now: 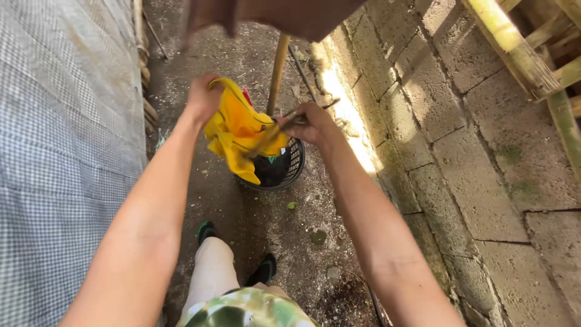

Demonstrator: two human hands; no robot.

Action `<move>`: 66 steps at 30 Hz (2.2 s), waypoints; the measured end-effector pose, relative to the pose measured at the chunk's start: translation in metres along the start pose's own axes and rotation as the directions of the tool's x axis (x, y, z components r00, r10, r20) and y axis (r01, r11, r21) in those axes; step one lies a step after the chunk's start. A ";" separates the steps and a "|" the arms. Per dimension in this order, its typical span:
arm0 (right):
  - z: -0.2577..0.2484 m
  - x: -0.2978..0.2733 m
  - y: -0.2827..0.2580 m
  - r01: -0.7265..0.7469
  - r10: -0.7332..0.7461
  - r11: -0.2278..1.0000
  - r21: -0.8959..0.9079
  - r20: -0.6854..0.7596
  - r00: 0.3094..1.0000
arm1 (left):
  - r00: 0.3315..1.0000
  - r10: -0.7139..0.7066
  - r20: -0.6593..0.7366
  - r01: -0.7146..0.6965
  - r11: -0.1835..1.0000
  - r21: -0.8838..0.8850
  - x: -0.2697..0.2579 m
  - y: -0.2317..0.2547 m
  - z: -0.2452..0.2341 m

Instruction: Hanging shirts on a rod using plastic hangers

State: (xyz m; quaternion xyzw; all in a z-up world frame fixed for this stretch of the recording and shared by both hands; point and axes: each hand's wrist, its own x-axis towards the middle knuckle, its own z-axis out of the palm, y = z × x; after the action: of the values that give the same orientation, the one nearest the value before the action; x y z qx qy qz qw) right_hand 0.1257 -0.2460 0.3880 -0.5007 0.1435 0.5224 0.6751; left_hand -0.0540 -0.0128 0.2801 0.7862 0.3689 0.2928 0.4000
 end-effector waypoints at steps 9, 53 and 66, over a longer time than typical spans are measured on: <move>0.042 -0.045 0.024 0.573 -0.322 0.270 -0.774 0.488 0.811 | 0.725 -0.150 0.672 -0.029 0.969 0.247 -0.037 0.244 -0.045; 0.034 -0.027 0.020 0.667 -0.460 0.022 -0.745 0.585 0.668 | 0.987 -0.046 0.155 0.003 0.963 0.271 -0.035 0.162 -0.027; 0.099 -0.100 0.031 0.686 -0.585 -0.157 -0.710 0.627 0.515 | 0.931 -0.190 0.312 0.104 0.957 0.272 -0.070 0.261 -0.112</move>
State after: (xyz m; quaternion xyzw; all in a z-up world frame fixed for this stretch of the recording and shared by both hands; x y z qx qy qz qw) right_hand 0.0257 -0.2218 0.4889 -0.7643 -0.4858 0.1123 0.4090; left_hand -0.0876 -0.1303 0.5462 0.8385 0.3881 0.0751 0.3751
